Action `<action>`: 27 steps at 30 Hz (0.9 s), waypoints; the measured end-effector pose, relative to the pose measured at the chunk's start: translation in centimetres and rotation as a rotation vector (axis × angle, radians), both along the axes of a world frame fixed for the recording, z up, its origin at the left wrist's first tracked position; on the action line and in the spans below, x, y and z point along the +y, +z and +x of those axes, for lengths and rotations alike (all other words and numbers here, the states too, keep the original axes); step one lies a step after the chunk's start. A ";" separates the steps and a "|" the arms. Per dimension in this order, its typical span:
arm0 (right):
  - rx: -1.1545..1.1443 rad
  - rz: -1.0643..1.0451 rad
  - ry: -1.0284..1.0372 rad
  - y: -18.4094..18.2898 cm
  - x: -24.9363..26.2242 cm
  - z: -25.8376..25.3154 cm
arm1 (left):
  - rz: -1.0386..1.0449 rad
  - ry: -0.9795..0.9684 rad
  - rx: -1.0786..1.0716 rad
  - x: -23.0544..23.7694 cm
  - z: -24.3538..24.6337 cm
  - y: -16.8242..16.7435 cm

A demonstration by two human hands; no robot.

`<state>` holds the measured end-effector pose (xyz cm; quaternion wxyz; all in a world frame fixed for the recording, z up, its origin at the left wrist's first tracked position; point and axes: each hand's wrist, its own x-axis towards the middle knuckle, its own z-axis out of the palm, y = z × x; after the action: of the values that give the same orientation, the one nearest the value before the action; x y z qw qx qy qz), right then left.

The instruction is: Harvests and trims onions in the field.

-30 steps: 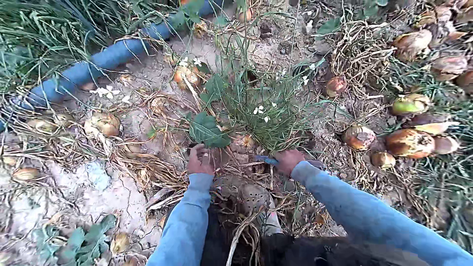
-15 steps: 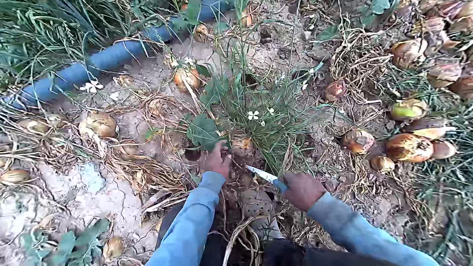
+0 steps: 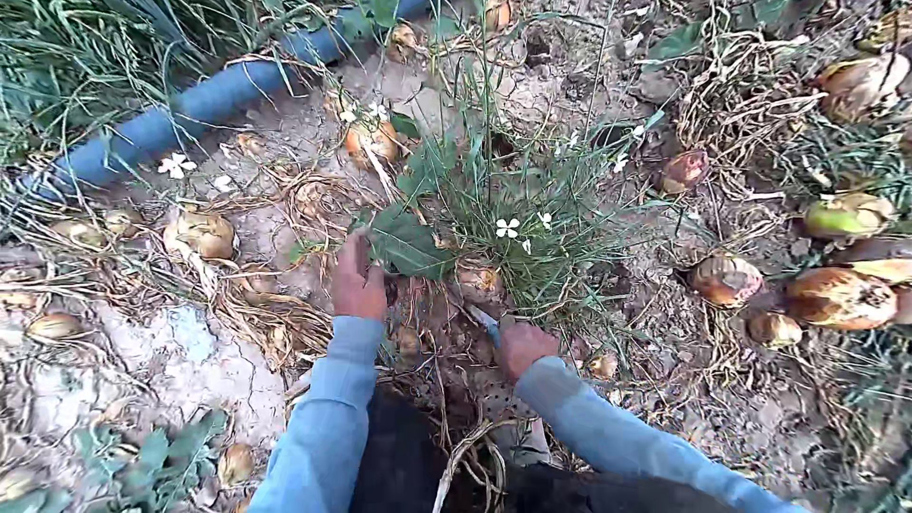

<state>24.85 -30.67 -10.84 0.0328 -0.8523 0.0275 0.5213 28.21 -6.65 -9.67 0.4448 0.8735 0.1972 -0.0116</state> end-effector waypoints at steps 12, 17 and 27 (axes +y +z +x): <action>-0.222 0.191 0.004 -6.8 -3.2 -2.3 | -0.197 0.222 0.054 -2.5 -8.6 -3.5; -0.210 0.214 0.129 -6.8 -4.2 0.0 | -0.184 0.234 0.046 -1.4 -8.9 -4.7; -0.225 0.415 0.511 0.1 -1.6 -1.8 | -0.007 0.494 -0.252 0.0 -9.5 -1.7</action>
<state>23.09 -32.29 -10.76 0.0768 -0.8589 -0.2971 0.4101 18.69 -6.62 -11.37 0.4582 0.7920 0.3473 0.2053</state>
